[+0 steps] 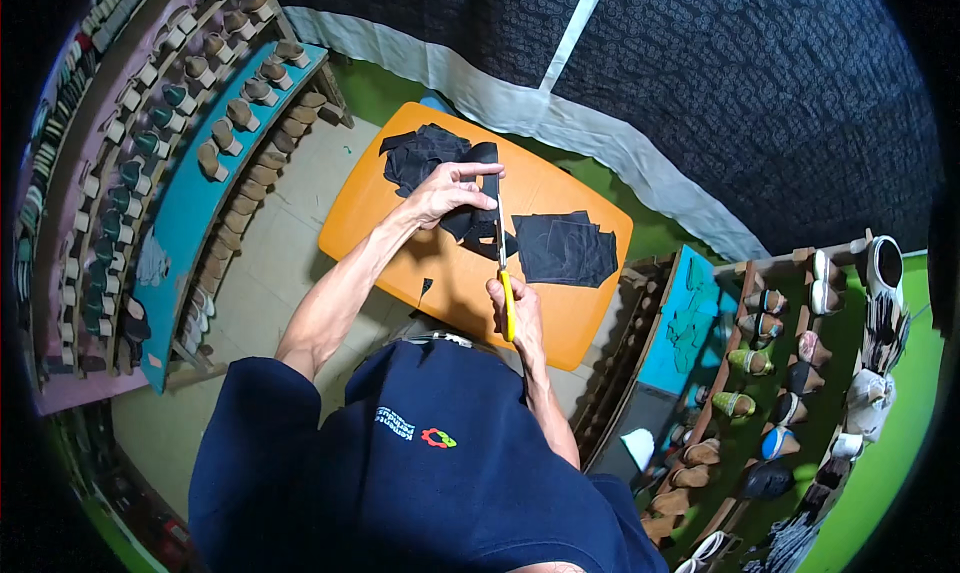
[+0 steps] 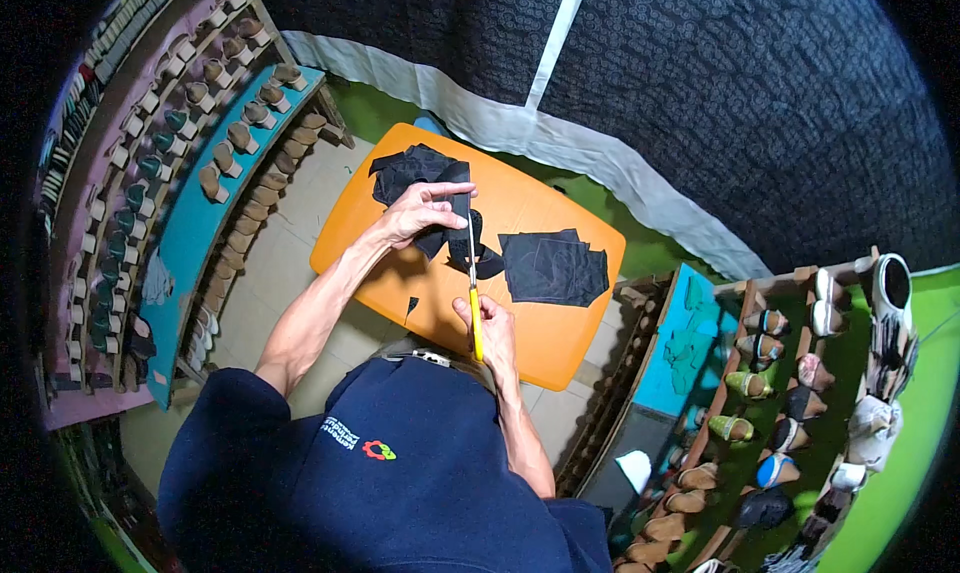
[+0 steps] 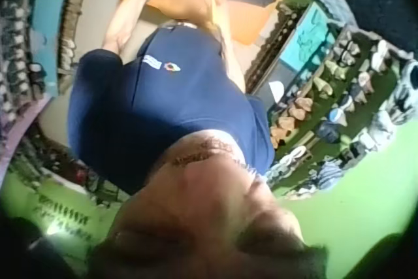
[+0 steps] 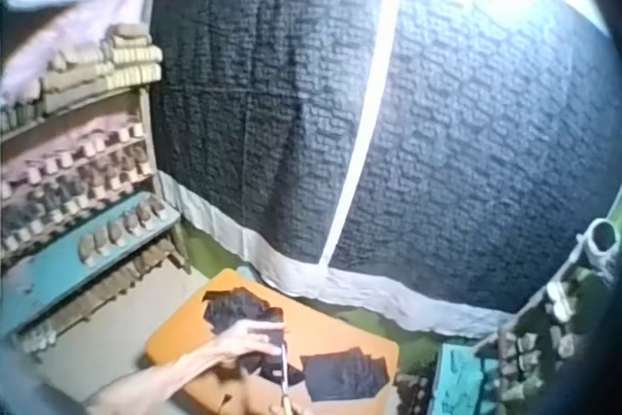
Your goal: The person uses yellow-handled scissors to cut a stack of black material on an orange table. They repeatedly trim the edges of the material, creating shaped pieces and small offcuts. The workspace is surrounded by shelves filled with shoe lasts.
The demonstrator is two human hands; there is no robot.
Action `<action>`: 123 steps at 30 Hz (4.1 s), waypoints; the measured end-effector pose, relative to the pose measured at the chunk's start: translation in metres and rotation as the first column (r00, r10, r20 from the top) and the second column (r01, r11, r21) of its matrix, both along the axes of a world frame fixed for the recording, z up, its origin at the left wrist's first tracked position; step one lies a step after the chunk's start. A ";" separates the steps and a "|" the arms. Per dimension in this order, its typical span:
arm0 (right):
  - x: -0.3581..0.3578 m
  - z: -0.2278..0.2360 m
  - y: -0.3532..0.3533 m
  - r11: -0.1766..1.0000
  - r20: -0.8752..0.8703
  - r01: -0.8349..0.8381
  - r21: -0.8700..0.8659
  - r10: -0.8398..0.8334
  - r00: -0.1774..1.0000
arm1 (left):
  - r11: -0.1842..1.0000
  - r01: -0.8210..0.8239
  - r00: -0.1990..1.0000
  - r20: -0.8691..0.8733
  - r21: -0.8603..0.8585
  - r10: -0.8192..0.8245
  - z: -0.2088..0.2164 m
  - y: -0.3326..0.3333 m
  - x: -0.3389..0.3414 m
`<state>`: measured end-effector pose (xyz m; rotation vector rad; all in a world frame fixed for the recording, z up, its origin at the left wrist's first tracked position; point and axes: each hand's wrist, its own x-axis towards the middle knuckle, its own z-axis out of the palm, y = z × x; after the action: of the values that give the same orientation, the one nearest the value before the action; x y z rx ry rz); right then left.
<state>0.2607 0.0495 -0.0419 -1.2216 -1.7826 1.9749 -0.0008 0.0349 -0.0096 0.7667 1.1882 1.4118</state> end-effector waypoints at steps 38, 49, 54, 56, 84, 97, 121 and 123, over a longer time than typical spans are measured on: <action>-0.014 0.013 0.009 0.999 -0.033 -0.028 -0.020 0.028 0.999 | 0.995 -0.096 0.990 0.099 0.002 0.095 -0.006 -0.010 0.026; -0.013 0.005 0.013 1.000 -0.017 -0.003 -0.022 0.002 1.000 | 0.993 -0.114 0.985 0.133 0.041 0.108 -0.011 -0.010 0.037; -0.014 0.004 0.013 0.999 0.021 0.037 -0.013 -0.037 0.999 | 0.989 -0.137 0.981 0.144 0.049 0.128 -0.008 -0.009 0.040; -0.014 0.003 0.014 0.999 0.026 0.039 -0.003 -0.039 0.999 | 0.989 -0.141 0.981 0.142 0.052 0.132 -0.007 -0.011 0.039; -0.025 0.019 0.019 0.985 0.089 0.019 0.174 -0.035 0.995 | 0.984 -0.168 0.978 0.139 0.059 0.159 -0.015 -0.018 0.058; -0.032 0.008 0.015 0.970 0.032 0.144 0.197 -0.153 0.988 | 0.971 -0.233 0.953 0.212 0.057 0.216 -0.014 -0.023 0.062; -0.007 0.006 0.000 1.000 -0.059 0.009 0.015 -0.009 0.998 | 0.869 -0.495 0.818 0.345 0.013 0.461 -0.034 -0.001 0.076; -0.006 0.002 0.000 0.999 -0.055 0.027 0.034 -0.025 0.998 | 0.874 -0.486 0.847 0.266 0.033 0.461 -0.047 0.001 0.073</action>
<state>0.2546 0.0494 -0.0400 -1.1623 -1.7582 1.9363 0.0723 0.0361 -0.0562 0.3463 1.1577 1.9275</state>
